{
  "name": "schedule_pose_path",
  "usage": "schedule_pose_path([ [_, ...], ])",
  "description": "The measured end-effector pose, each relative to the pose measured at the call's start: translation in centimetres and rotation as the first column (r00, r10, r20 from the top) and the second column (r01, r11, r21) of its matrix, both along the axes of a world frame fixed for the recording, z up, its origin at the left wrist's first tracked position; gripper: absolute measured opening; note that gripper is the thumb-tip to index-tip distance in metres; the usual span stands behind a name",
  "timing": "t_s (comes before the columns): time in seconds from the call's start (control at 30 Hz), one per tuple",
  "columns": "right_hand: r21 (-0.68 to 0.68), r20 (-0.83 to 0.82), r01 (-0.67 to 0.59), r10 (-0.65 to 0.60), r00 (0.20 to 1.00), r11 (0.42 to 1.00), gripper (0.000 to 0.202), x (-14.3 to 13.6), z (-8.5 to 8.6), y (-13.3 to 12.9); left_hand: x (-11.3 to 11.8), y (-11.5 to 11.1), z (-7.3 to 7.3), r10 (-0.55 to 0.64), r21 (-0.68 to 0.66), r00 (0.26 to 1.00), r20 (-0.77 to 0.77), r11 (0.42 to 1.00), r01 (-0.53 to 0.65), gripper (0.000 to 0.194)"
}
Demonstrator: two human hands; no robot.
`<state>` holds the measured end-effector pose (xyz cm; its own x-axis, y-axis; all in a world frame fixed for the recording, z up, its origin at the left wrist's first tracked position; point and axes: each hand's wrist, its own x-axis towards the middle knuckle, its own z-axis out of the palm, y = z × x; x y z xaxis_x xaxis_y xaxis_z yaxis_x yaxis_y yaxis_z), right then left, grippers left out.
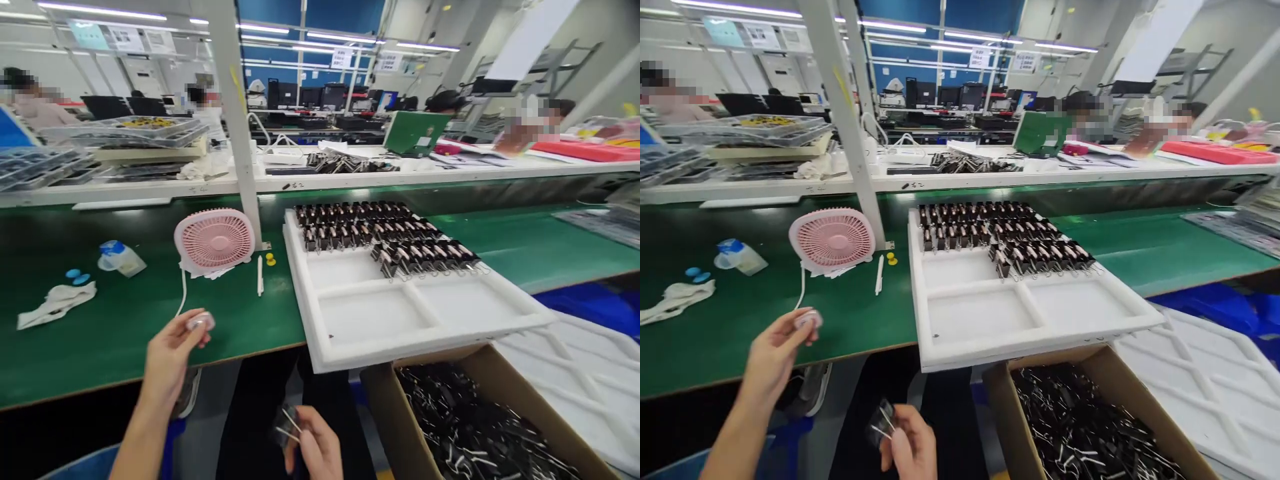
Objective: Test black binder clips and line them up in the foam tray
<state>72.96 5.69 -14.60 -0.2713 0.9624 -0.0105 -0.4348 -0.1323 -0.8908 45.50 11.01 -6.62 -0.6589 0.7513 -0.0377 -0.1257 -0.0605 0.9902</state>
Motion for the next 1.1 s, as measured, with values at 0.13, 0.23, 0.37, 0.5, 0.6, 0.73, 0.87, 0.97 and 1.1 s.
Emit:
schedule_pose_path([
  [0.13, 0.247, 0.343, -0.306, 0.213, 0.915, 0.919, 0.055, -3.7, 3.9, 5.8, 1.2, 1.4, -1.6, -0.173, 0.029, 0.984, 0.039, 0.985, 0.172, 0.071],
  [0.23, 0.343, 0.389, -0.355, 0.213, 0.896, 0.87, 0.053, -6.9, 5.7, 10.0, 0.4, 1.9, -1.8, -0.229, 0.088, 0.968, 0.105, 0.971, 0.221, 0.066],
  [0.37, 0.376, 0.431, -0.387, 0.21, 0.878, 0.842, 0.053, -9.1, 5.7, 13.2, -0.3, 1.7, -1.3, -0.237, 0.112, 0.958, 0.158, 0.969, 0.221, 0.07],
  [0.5, 0.329, 0.443, -0.391, 0.226, 0.868, 0.859, 0.054, -9.0, 4.4, 14.2, -0.2, 1.7, -1.6, -0.254, 0.081, 0.96, 0.114, 0.966, 0.246, 0.076],
  [0.6, 0.32, 0.431, -0.366, 0.209, 0.878, 0.874, 0.054, -8.8, 3.7, 14.3, -0.1, 1.8, -2.3, -0.265, 0.048, 0.962, 0.072, 0.964, 0.262, 0.07],
  [0.73, 0.383, 0.46, -0.383, 0.187, 0.868, 0.84, 0.05, -8.7, 3.7, 14.6, 0.0, 1.9, -2.7, -0.296, 0.004, 0.954, 0.04, 0.955, 0.296, 0.064],
  [0.87, 0.408, 0.471, -0.376, 0.161, 0.867, 0.832, 0.046, -9.2, 4.7, 14.6, 0.0, 2.0, -2.4, -0.279, -0.02, 0.96, 0.035, 0.96, 0.28, 0.066],
  [0.97, 0.36, 0.447, -0.324, 0.143, 0.883, 0.875, 0.042, -9.4, 5.5, 13.5, 0.2, 2.1, -2.1, -0.252, -0.048, 0.966, 0.049, 0.966, 0.255, 0.07],
  [1.1, 0.227, 0.437, -0.346, 0.223, 0.872, 0.91, 0.066, -6.4, 6.0, 11.5, 0.0, 2.4, -2.0, -0.198, -0.025, 0.979, 0.052, 0.98, 0.199, 0.072],
])
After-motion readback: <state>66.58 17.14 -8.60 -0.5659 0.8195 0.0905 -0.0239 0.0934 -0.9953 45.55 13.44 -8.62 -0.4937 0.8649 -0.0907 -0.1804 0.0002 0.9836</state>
